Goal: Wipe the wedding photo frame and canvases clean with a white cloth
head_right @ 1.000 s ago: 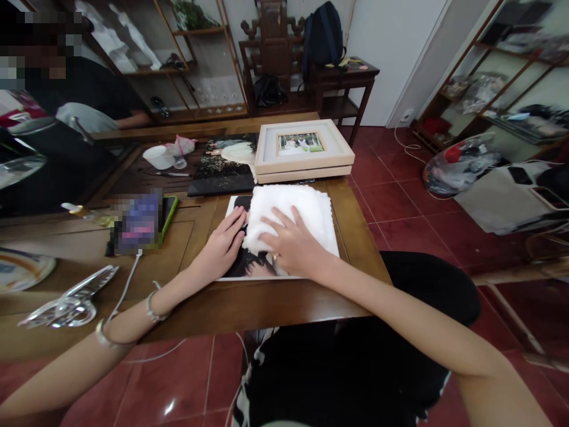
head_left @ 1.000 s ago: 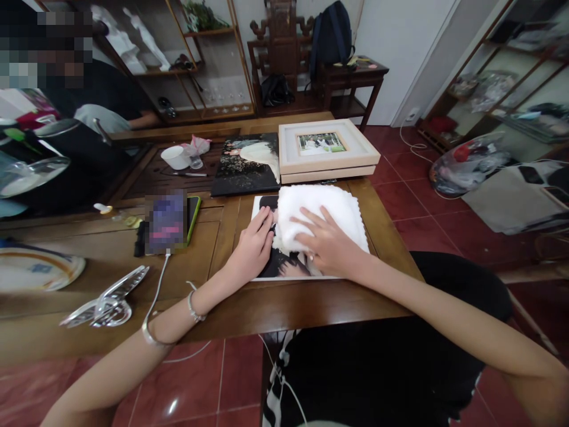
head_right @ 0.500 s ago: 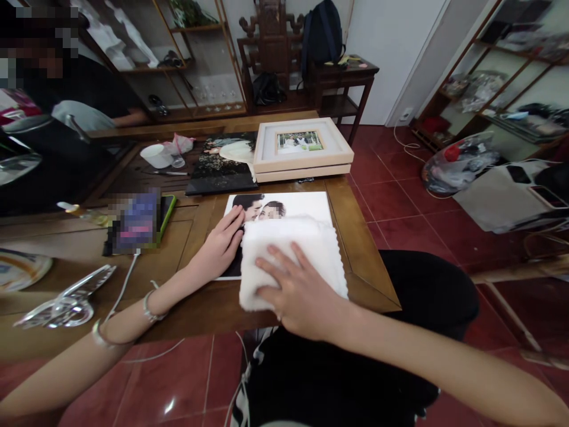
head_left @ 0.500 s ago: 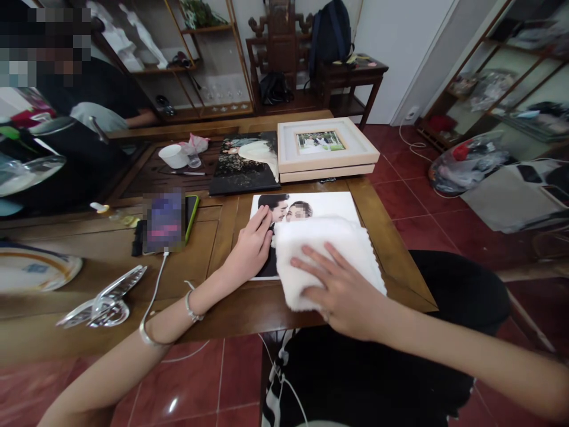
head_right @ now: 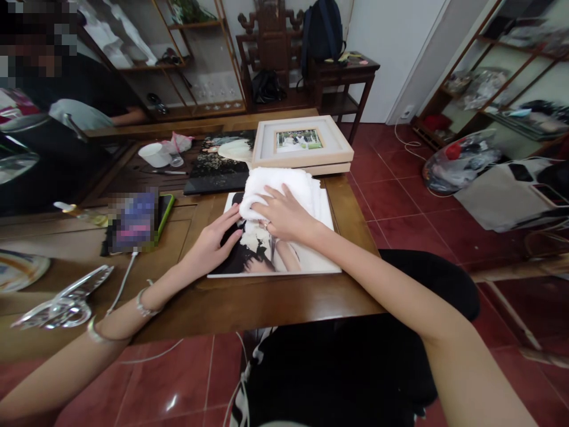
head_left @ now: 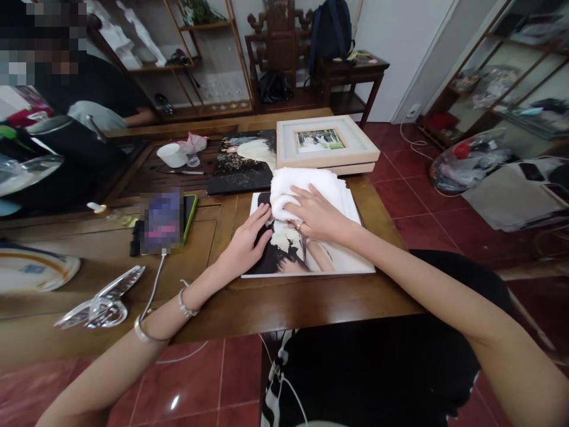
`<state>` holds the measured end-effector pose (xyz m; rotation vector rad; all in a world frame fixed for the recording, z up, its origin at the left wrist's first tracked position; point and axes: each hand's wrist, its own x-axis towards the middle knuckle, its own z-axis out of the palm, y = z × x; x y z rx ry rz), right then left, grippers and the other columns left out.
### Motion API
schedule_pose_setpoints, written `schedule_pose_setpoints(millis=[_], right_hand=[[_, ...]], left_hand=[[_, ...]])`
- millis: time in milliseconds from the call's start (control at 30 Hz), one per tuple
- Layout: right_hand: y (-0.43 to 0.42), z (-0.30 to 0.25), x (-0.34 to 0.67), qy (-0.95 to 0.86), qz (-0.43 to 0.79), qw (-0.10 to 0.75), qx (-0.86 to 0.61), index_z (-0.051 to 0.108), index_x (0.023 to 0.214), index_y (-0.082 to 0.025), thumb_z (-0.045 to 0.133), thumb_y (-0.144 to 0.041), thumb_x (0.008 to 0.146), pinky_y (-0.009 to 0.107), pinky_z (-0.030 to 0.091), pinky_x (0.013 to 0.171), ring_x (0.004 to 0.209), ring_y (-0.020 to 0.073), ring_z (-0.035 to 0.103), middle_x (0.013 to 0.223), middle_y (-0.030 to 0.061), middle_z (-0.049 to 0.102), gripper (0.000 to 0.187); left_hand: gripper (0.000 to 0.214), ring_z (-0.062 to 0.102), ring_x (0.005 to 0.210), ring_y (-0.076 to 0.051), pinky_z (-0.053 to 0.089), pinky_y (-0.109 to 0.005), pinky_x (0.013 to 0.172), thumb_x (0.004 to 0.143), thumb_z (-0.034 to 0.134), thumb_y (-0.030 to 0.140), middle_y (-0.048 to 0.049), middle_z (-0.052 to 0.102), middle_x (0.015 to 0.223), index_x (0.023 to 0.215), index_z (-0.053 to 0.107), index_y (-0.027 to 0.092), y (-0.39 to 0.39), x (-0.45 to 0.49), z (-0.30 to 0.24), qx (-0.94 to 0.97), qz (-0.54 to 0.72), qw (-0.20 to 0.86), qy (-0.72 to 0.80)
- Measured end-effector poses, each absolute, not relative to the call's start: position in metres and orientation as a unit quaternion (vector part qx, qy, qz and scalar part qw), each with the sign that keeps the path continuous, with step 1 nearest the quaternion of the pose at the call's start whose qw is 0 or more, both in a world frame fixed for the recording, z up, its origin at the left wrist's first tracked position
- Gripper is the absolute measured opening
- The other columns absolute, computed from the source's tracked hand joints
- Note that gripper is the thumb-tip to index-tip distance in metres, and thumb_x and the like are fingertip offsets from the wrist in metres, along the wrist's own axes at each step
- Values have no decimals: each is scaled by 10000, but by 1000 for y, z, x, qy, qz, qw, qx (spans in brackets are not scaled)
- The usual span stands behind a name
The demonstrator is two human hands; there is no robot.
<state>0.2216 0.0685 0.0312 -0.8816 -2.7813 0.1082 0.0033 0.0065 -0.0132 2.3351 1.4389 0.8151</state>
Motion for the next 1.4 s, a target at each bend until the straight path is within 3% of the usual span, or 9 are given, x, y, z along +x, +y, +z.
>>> schedule_pose_setpoints(millis=[233,400,567,767,967,1200,1400], right_hand=[[30,27,229,-955,44,95,-278,626,1213,-157,557,-73,826,681,222,1127,1434,389,311,1478,164,483,402],[-32,26,245,-968,63,102,-222,688,1105,-182,603,-127,819,721,224,1114,1424,436,310,1486,175,465,303],[-68,31,258,-976,63,104,-181,709,1011,-169,584,-132,851,715,258,1106,1413,441,330,1485,197,459,206],[-42,36,260,-963,103,87,-234,696,1100,-197,641,-130,787,661,267,1136,1426,395,337,1495,134,474,325],[21,36,245,-942,48,84,-320,620,1230,-166,567,-81,821,612,278,1142,1430,354,339,1487,149,479,421],[64,34,225,-931,45,118,-343,602,1247,-150,512,-190,919,581,294,1115,1392,353,384,1339,179,599,342],[44,32,233,-940,57,118,-314,633,1180,-141,531,-103,855,591,279,1125,1397,343,382,1337,183,601,343]], left_hand=[[483,376,1430,-291,323,-502,1172,976,414,296,-166,442,1515,1420,483,118,7,3,-12,812,269,142,498],[525,297,1467,-289,275,-491,1200,934,376,177,-177,367,1558,1445,445,78,6,0,-13,828,250,151,479],[525,266,1476,-298,260,-525,1195,968,343,175,-198,320,1576,1483,383,76,5,-1,-20,828,257,143,477],[482,258,1478,-272,269,-490,1200,1010,352,213,-182,346,1568,1475,401,95,5,2,-17,842,264,138,450],[478,295,1465,-273,295,-479,1191,1025,372,276,-174,396,1543,1470,416,107,7,5,-17,841,274,131,448],[488,303,1461,-292,288,-497,1189,1014,391,287,-180,367,1558,1469,418,112,5,5,-18,826,265,129,481],[479,312,1459,-275,283,-471,1197,1023,324,259,-209,393,1535,1438,445,53,5,4,-18,824,270,132,481]])
